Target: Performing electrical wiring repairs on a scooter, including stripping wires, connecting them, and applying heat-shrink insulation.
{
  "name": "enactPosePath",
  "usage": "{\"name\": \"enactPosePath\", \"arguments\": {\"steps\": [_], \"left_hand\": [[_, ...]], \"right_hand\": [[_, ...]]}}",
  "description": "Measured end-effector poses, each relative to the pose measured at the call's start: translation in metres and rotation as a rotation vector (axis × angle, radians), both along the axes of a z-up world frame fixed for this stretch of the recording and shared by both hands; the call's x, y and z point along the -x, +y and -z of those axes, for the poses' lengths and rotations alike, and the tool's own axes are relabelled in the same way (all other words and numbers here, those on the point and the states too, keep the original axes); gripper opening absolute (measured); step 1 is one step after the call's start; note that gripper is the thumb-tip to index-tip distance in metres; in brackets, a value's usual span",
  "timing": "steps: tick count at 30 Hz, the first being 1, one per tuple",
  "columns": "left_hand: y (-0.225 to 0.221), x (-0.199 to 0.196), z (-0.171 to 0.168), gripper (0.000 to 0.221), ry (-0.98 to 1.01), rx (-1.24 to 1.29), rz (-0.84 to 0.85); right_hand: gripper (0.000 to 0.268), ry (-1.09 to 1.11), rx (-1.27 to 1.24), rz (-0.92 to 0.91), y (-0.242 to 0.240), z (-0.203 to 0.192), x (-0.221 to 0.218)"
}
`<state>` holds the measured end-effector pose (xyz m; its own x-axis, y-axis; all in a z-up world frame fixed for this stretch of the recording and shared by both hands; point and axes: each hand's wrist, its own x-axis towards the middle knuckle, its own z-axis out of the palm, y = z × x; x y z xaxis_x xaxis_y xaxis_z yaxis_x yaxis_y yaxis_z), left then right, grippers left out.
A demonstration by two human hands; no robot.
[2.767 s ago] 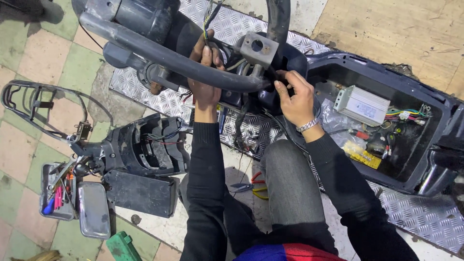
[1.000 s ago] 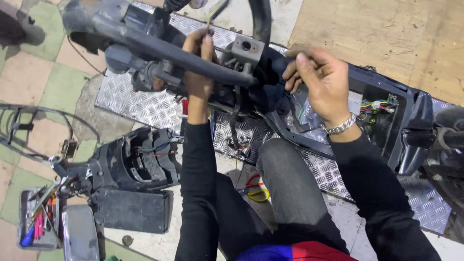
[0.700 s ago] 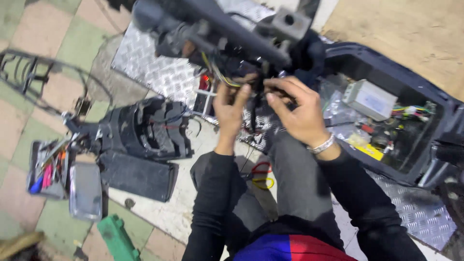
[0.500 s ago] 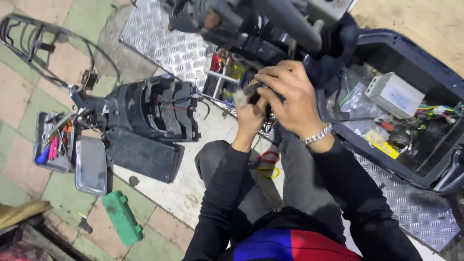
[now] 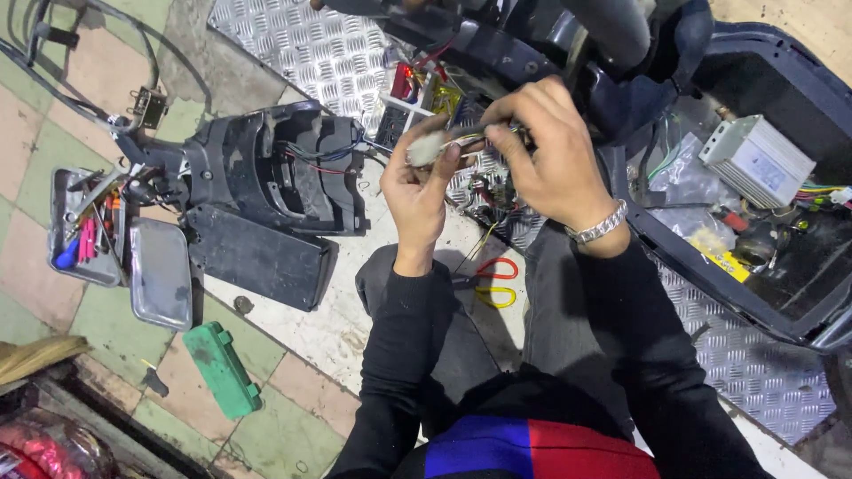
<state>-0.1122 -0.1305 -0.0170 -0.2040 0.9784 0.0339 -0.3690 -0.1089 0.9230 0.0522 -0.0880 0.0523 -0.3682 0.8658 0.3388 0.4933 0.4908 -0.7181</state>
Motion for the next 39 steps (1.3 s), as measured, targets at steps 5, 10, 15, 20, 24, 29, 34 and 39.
{"name": "enactPosePath", "arguments": {"steps": [5, 10, 15, 20, 24, 29, 34, 39], "left_hand": [[-0.011, -0.003, -0.007, 0.028, -0.151, -0.01, 0.066], [-0.017, -0.011, -0.01, 0.024, -0.148, -0.069, 0.073], [-0.023, -0.017, -0.01, 0.026, -0.119, -0.095, 0.07], [-0.027, -0.015, -0.017, 0.031, 0.043, -0.037, -0.038], [-0.032, -0.015, -0.019, 0.041, -0.038, 0.019, -0.097], [-0.033, -0.019, -0.004, 0.041, -0.053, 0.011, -0.105], [-0.036, -0.02, 0.006, 0.031, 0.177, -0.045, -0.17], [-0.038, -0.017, 0.007, 0.024, 0.269, -0.061, -0.084]], "right_hand": [[0.014, 0.38, 0.209, 0.071, -0.011, 0.015, -0.004], [0.011, 0.762, 0.345, 0.038, -0.017, 0.031, -0.016], [0.013, 0.947, 0.362, -0.005, -0.02, 0.034, -0.021], [0.015, 0.957, 0.376, 0.021, -0.022, 0.033, -0.022], [0.021, 1.039, 0.154, 0.26, -0.028, 0.042, -0.008], [0.039, 1.132, 0.489, 0.181, -0.044, 0.056, 0.02], [0.046, 1.093, 0.492, 0.098, -0.045, 0.071, 0.021], [0.044, 0.989, 0.477, 0.145, -0.045, 0.074, 0.014]]}}
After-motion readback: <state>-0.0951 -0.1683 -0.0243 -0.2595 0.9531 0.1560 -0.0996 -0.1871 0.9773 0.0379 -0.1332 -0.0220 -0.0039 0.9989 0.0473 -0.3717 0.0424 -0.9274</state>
